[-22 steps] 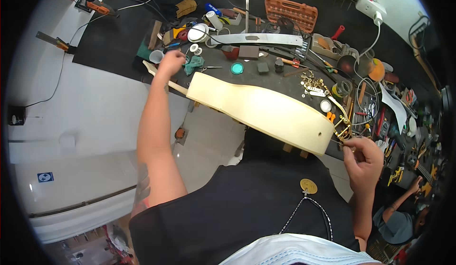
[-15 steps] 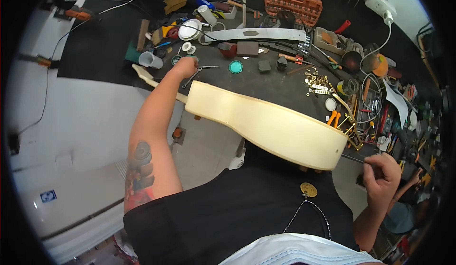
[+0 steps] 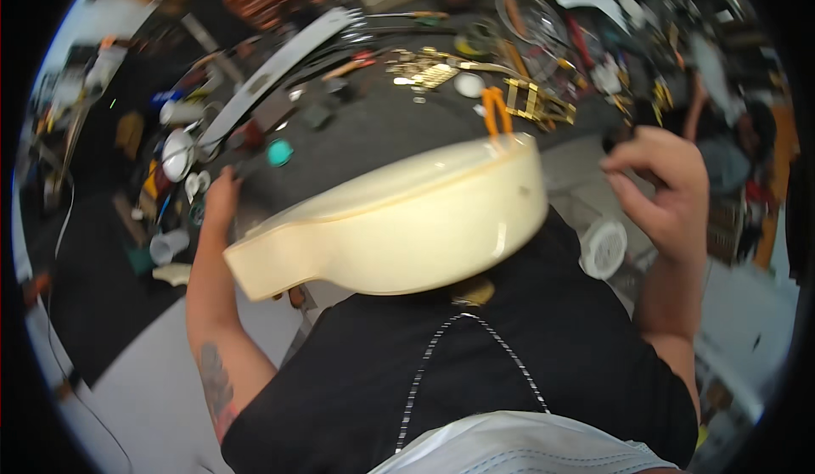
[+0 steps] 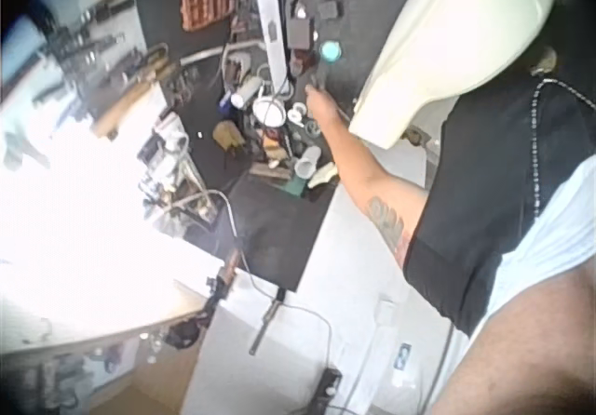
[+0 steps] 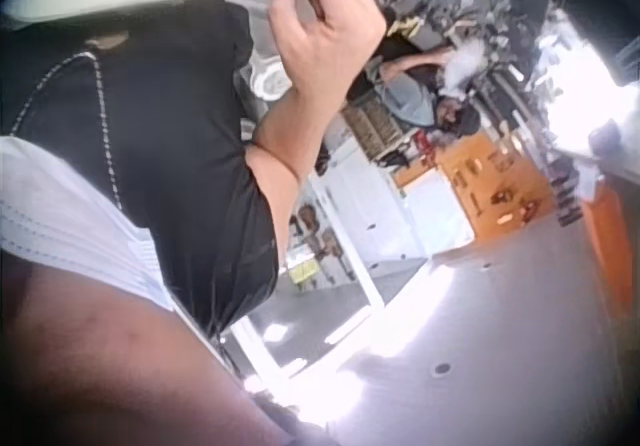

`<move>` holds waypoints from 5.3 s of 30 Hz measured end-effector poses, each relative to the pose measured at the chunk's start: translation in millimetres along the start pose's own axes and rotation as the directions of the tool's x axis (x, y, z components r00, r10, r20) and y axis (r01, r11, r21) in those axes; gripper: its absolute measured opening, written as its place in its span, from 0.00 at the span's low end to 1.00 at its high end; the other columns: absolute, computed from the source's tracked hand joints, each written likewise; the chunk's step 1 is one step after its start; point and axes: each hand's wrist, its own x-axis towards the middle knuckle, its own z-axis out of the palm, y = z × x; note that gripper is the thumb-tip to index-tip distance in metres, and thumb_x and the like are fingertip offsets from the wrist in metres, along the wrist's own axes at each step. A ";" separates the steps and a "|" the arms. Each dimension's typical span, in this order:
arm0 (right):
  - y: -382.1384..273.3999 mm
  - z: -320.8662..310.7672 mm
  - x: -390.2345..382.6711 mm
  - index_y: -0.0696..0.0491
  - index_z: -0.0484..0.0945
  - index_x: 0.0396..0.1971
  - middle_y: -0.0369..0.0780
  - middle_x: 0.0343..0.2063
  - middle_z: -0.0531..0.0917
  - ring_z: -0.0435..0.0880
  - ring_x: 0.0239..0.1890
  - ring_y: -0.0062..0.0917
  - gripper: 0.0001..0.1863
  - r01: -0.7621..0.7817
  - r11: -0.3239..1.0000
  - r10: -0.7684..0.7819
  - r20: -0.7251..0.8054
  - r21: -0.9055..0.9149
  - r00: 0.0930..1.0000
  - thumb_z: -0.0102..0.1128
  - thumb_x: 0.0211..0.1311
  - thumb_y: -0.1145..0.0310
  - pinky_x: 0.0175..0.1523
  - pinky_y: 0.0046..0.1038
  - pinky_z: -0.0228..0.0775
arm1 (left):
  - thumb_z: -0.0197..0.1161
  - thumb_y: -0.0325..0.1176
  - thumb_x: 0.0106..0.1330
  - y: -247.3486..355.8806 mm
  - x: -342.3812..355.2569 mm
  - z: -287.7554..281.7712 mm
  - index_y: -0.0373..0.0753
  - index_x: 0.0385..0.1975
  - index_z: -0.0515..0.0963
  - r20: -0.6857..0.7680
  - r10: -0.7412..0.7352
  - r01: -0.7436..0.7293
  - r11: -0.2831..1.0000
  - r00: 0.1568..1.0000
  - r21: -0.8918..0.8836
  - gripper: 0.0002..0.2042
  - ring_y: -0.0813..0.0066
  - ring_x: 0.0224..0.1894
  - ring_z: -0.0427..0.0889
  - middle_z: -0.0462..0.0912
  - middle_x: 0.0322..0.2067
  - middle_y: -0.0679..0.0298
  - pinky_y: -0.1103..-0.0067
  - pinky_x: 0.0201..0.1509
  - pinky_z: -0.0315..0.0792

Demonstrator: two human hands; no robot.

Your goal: The person works on the electronics of a white hollow-body electric guitar in a workshop. They manipulate wires and components inside the guitar's f-hole, then remove the backplate to access the internal cavity. The person uses a soldering iron to work on the wiring and handles small metal parts and screws.

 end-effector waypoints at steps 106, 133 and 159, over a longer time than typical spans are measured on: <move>56.0 1.3 -24.7 0.54 0.86 0.33 0.39 0.27 0.87 0.84 0.29 0.32 0.04 0.435 0.870 -0.367 -0.285 0.233 0.885 0.70 0.57 0.75 0.34 0.32 0.74 | 0.74 0.27 0.70 489.4 -159.2 -231.1 0.31 0.35 0.81 -0.531 0.473 -0.711 0.486 0.703 -0.509 0.08 0.71 0.27 0.81 0.84 0.27 0.62 0.77 0.34 0.75; 57.6 1.5 -24.3 0.58 0.88 0.36 0.38 0.27 0.87 0.80 0.24 0.20 0.07 0.468 0.848 -0.368 -0.359 0.249 0.858 0.71 0.56 0.81 0.28 0.22 0.69 | 0.73 0.28 0.69 490.3 -156.6 -235.0 0.33 0.36 0.82 -0.470 0.490 -0.679 0.531 0.734 -0.507 0.07 0.66 0.27 0.82 0.83 0.25 0.60 0.74 0.33 0.75; 52.0 -16.9 -33.2 0.55 0.89 0.34 0.40 0.29 0.90 0.83 0.23 0.26 0.07 0.421 0.901 -0.360 -0.360 0.103 0.860 0.75 0.55 0.78 0.30 0.26 0.73 | 0.72 0.25 0.72 479.3 -153.2 -232.8 0.33 0.36 0.83 -0.492 0.433 -0.652 0.428 0.755 -0.626 0.04 0.76 0.30 0.84 0.85 0.27 0.63 0.78 0.34 0.75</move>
